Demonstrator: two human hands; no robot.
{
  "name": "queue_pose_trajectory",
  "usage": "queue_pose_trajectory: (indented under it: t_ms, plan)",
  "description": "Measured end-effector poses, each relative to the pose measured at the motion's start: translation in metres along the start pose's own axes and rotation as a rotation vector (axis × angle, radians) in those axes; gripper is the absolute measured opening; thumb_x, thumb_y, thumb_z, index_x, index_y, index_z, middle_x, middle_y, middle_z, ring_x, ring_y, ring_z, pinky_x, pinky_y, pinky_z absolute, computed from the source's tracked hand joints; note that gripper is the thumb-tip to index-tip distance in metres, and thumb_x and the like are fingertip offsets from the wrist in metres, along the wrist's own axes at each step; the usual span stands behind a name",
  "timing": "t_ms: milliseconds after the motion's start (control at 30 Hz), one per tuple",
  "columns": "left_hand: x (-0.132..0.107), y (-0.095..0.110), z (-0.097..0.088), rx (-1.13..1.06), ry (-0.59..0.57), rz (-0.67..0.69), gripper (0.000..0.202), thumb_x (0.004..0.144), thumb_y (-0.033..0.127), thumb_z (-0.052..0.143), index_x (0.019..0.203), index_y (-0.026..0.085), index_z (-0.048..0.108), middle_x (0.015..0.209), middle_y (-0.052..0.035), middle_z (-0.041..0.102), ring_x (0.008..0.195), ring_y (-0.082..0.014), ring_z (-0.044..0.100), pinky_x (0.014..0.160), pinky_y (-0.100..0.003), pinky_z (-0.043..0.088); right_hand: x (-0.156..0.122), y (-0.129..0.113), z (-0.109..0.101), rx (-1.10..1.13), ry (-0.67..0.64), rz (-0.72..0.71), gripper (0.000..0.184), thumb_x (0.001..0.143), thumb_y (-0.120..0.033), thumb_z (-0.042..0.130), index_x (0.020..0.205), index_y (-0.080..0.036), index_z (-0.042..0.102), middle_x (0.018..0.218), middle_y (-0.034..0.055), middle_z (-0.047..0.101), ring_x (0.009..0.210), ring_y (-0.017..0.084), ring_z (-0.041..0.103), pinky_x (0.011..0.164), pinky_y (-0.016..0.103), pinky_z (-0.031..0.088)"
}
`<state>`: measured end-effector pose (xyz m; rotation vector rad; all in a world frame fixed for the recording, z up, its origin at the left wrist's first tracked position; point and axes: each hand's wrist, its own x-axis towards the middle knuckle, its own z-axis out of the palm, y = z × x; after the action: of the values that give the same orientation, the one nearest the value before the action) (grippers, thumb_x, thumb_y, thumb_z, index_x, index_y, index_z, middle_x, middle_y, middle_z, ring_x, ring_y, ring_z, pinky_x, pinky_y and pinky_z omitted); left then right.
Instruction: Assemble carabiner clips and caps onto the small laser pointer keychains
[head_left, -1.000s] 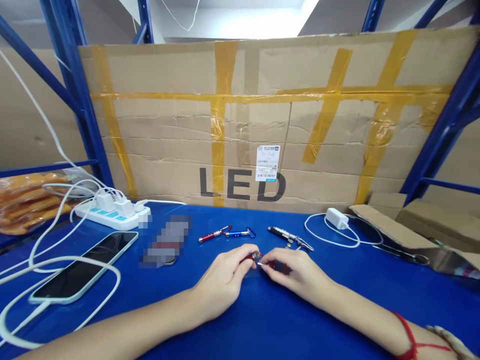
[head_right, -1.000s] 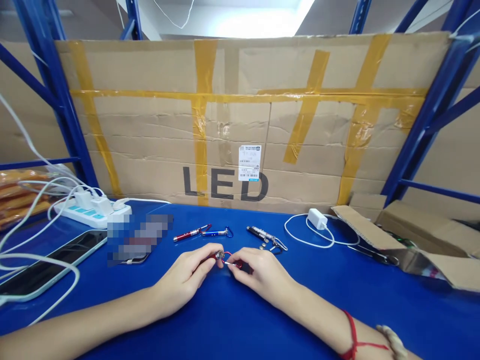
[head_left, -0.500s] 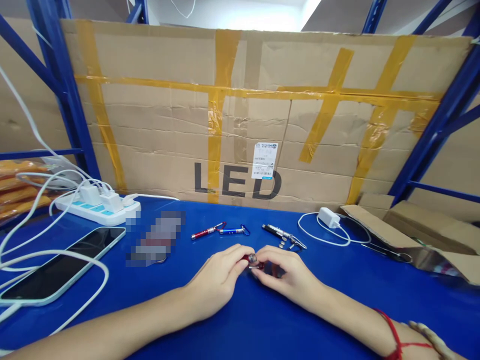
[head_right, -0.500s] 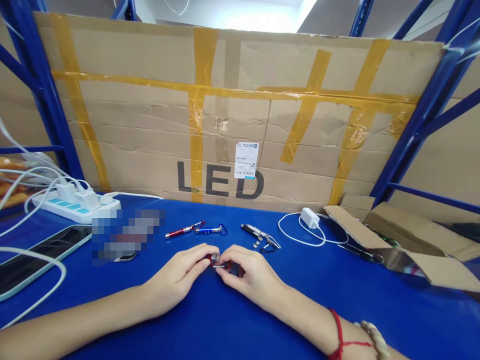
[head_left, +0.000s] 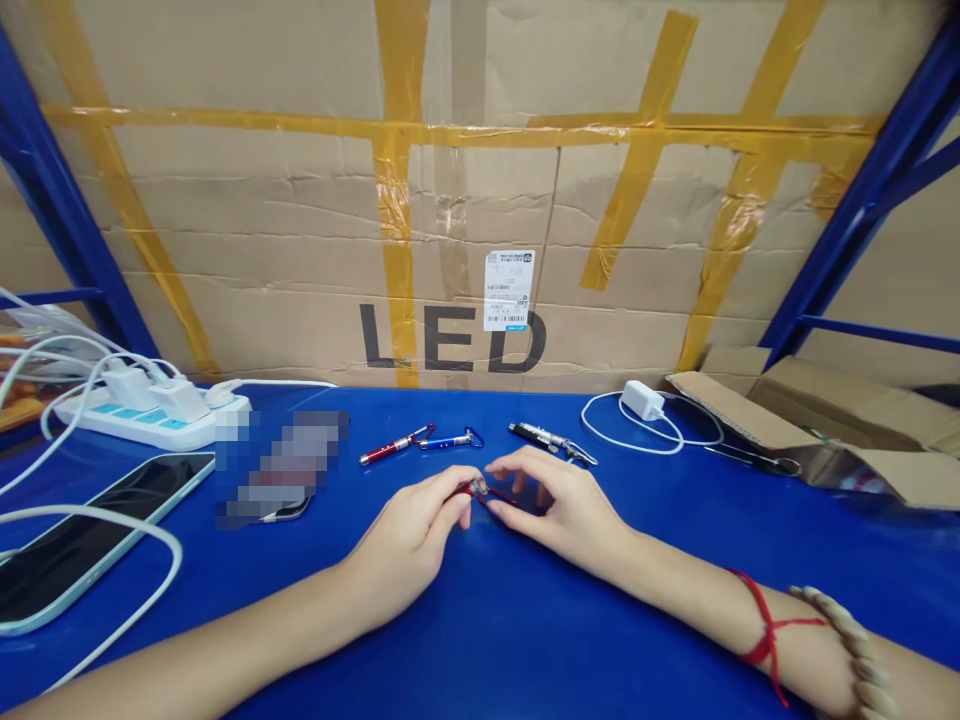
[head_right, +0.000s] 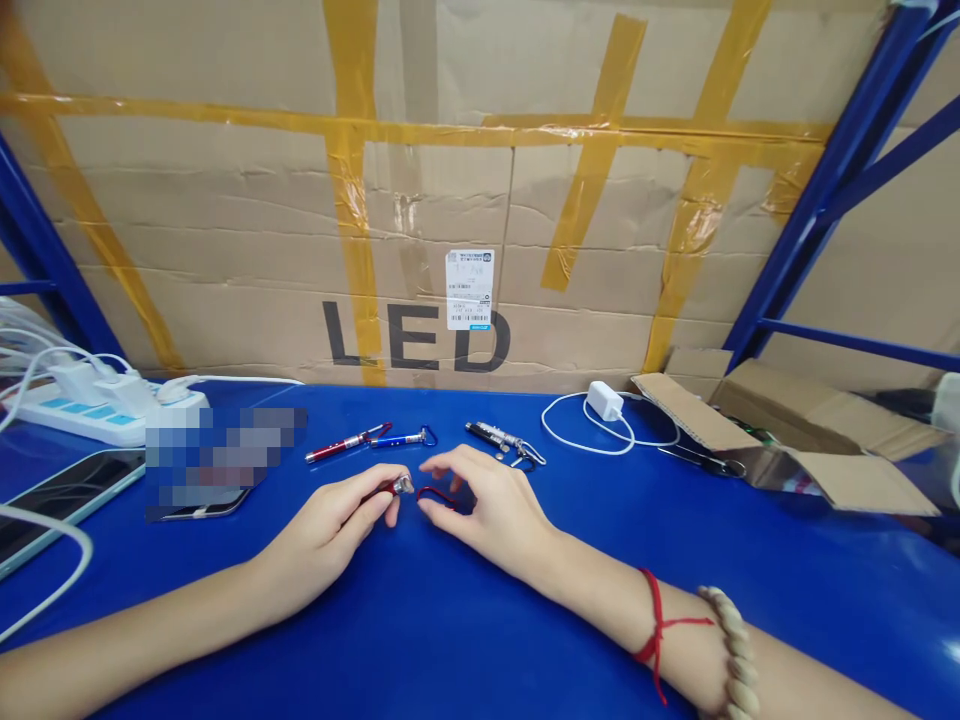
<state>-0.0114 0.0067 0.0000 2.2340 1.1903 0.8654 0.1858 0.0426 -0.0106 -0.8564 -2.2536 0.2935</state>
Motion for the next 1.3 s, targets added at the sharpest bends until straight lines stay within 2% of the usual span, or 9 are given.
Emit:
queue_pose_trajectory:
  t_ms: [100,267,400,533,733,900,1033,1167,1300]
  plan:
    - [0.001,0.001,-0.001,-0.028,-0.031,-0.001,0.024,0.093,0.024,0.027,0.084,0.017,0.049,0.071,0.0021,0.052,0.066,-0.0115,0.048,0.067,-0.022,0.036,-0.002,0.001,-0.001,0.036,0.065,-0.153,0.029,0.084,-0.030,0.058,0.112,-0.022,0.058,0.097,0.0040,0.062,0.073,0.010,0.059,0.057,0.019,0.048]
    - [0.002,0.001,-0.003,-0.081,-0.143,0.043,0.026,0.092,0.023,0.028,0.081,0.016,0.051,0.069,0.0022,0.051,0.065,-0.0109,0.048,0.066,-0.021,0.036,-0.001,0.004,-0.003,-0.016,0.148,-0.356,0.016,0.084,-0.024,0.058,0.097,-0.021,0.067,0.094,0.0039,0.064,0.074,0.009,0.062,0.064,0.018,0.050]
    - [0.001,0.000,-0.003,-0.125,-0.213,0.069,0.026,0.093,0.023,0.027,0.089,0.017,0.052,0.068,0.0030,0.050,0.064,-0.0101,0.047,0.065,-0.020,0.035,-0.002,0.002,-0.004,0.039,0.138,-0.432,0.011,0.084,-0.018,0.057,0.088,-0.017,0.068,0.089,0.0045,0.065,0.063,0.006,0.060,0.055,0.015,0.047]
    - [-0.002,0.000,-0.003,-0.152,-0.217,0.067,0.020,0.093,0.021,0.029,0.090,0.018,0.048,0.069,0.0038,0.049,0.063,-0.0091,0.046,0.062,-0.019,0.035,-0.004,-0.005,-0.002,0.120,0.162,-0.407,0.008,0.081,-0.013,0.060,0.079,-0.014,0.067,0.075,0.0041,0.064,0.061,0.007,0.059,0.051,0.015,0.044]
    - [-0.007,0.002,-0.002,-0.127,-0.208,0.076,0.012,0.090,0.016,0.034,0.084,0.019,0.043,0.070,0.0040,0.049,0.061,-0.0089,0.045,0.058,-0.018,0.035,-0.006,-0.014,0.001,0.250,0.114,-0.238,0.011,0.080,-0.016,0.061,0.070,-0.013,0.066,0.064,0.0035,0.058,0.055,0.008,0.052,0.049,0.018,0.040]
    - [-0.009,0.003,0.001,-0.109,-0.140,0.124,0.010,0.089,0.013,0.038,0.085,0.020,0.044,0.079,0.0031,0.056,0.065,-0.0082,0.051,0.059,-0.017,0.038,-0.007,-0.023,-0.001,0.283,0.081,-0.070,0.017,0.076,-0.022,0.063,0.061,-0.014,0.062,0.059,0.0018,0.056,0.051,0.008,0.048,0.045,0.019,0.036]
    - [-0.011,0.001,0.004,-0.053,-0.097,0.162,0.010,0.089,0.014,0.040,0.082,0.020,0.044,0.080,0.0025,0.059,0.067,-0.0089,0.054,0.061,-0.017,0.040,-0.003,-0.031,-0.003,0.417,-0.017,0.219,0.022,0.071,-0.026,0.066,0.054,-0.015,0.058,0.054,0.0008,0.055,0.050,0.009,0.047,0.045,0.019,0.036]
    - [-0.014,-0.003,0.005,0.082,-0.077,0.224,0.013,0.090,0.016,0.038,0.081,0.019,0.047,0.078,0.0001,0.061,0.068,-0.0116,0.057,0.062,-0.020,0.042,0.002,-0.035,-0.005,0.658,-0.250,0.575,0.032,0.060,-0.039,0.073,0.053,-0.013,0.054,0.048,-0.0003,0.055,0.044,0.008,0.048,0.040,0.019,0.036]
    - [-0.014,-0.005,0.006,0.172,-0.026,0.289,0.015,0.091,0.017,0.039,0.084,0.019,0.052,0.080,-0.0011,0.064,0.072,-0.0124,0.059,0.066,-0.021,0.044,0.004,-0.035,-0.006,0.745,-0.337,0.742,0.039,0.053,-0.046,0.076,0.057,-0.012,0.055,0.050,-0.0010,0.056,0.041,0.008,0.051,0.031,0.015,0.030]
